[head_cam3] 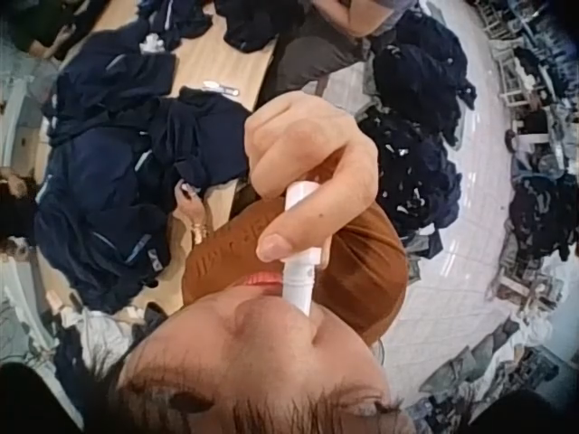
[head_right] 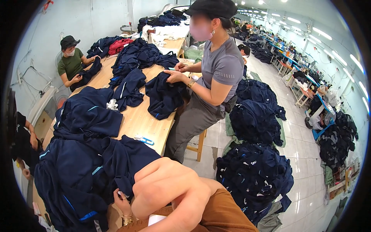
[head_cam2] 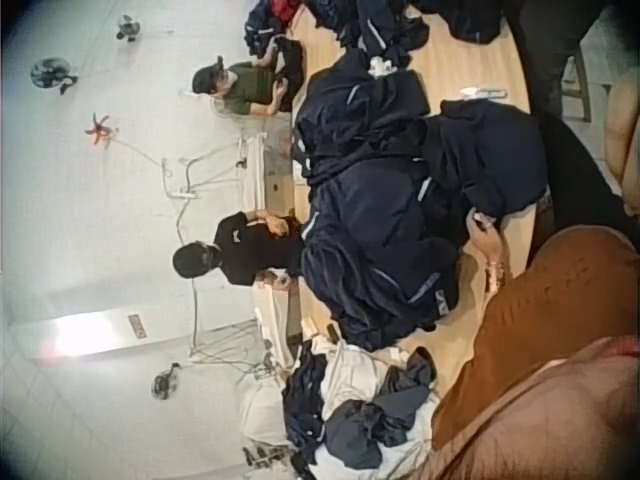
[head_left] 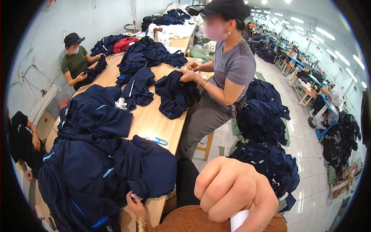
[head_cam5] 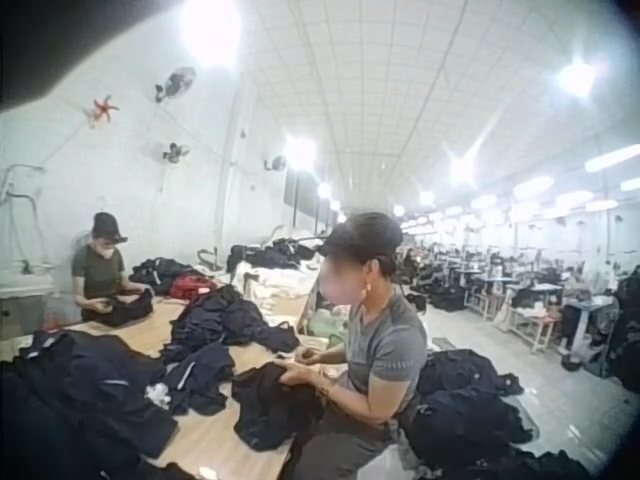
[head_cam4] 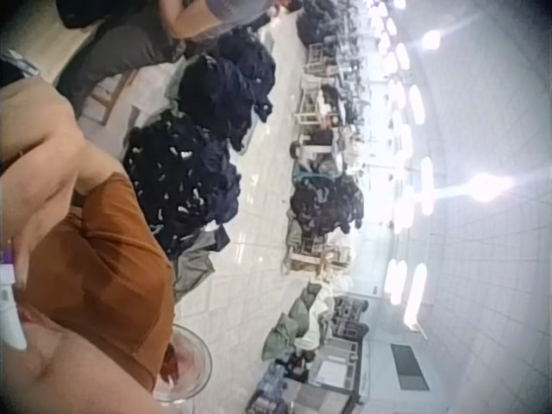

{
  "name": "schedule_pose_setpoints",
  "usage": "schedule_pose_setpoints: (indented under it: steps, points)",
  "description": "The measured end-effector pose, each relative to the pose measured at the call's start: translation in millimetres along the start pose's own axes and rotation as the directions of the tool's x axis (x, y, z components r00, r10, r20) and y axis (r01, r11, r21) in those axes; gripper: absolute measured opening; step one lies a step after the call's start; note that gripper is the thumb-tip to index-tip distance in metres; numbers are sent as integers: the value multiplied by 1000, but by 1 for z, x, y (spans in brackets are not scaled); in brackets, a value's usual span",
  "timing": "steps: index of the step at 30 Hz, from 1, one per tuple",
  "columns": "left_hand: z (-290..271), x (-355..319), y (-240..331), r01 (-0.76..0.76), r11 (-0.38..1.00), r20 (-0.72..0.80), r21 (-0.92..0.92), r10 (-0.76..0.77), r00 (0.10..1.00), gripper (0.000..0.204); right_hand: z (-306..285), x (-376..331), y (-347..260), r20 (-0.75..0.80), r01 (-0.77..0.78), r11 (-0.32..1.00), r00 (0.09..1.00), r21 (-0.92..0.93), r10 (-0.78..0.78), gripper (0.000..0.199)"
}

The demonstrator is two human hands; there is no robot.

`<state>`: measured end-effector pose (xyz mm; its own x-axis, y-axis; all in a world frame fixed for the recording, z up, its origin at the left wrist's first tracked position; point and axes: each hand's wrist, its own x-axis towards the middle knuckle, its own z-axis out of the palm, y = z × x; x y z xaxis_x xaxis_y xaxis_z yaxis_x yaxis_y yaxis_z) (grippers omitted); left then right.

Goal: Trimming loose threads from navy blue garments at a factory workbench using thread nippers.

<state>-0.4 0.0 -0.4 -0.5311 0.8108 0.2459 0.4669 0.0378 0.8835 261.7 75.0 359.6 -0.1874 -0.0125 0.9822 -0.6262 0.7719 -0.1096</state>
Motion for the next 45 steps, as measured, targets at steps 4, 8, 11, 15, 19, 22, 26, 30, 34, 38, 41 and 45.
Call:
schedule_pose_setpoints:
  steps: [4,8,11,15,19,22,26,30,34,38,41,45]
  points:
    - [0,-1,-10,39,999,-3,-5,-39,999,18,0,0,2,11,17,1000,1000,-1,-17,24]
    - [2,0,-6,24,999,10,-23,-24,1000,18,-1,2,-1,14,1,1000,1000,-1,-1,24]
    - [3,1,-8,9,1000,4,-28,-9,1000,18,-1,2,1,24,19,1000,1000,-4,-19,24]
    - [0,0,-3,-37,999,-18,-7,37,999,18,2,-1,4,10,11,1000,1000,6,-11,24]
    - [-4,-2,-12,20,1000,-17,-5,-20,1000,18,-1,-2,12,53,24,997,998,70,-28,27]
    - [2,2,-2,-21,1000,-2,-11,21,1000,18,1,-28,23,-63,43,981,998,190,-31,41]
    - [1,2,10,-53,998,-4,-15,53,999,18,8,-31,27,-117,-106,965,984,242,138,38]
    - [-3,0,12,7,1000,8,-2,-7,1000,18,13,-22,28,-66,-82,972,993,218,98,36]
    - [-1,0,4,-5,999,-2,-40,5,1000,18,14,-8,27,15,-59,945,998,320,57,34]
    - [-3,0,9,4,1000,3,-15,-4,1000,18,20,-4,30,-15,4,916,1000,402,3,32]
    - [-1,1,10,-21,1000,-1,-15,21,1000,18,23,2,31,-38,25,877,999,480,-7,32]
    - [-2,1,13,-21,1000,0,-15,21,1000,18,31,3,35,-99,71,810,995,582,-15,32]
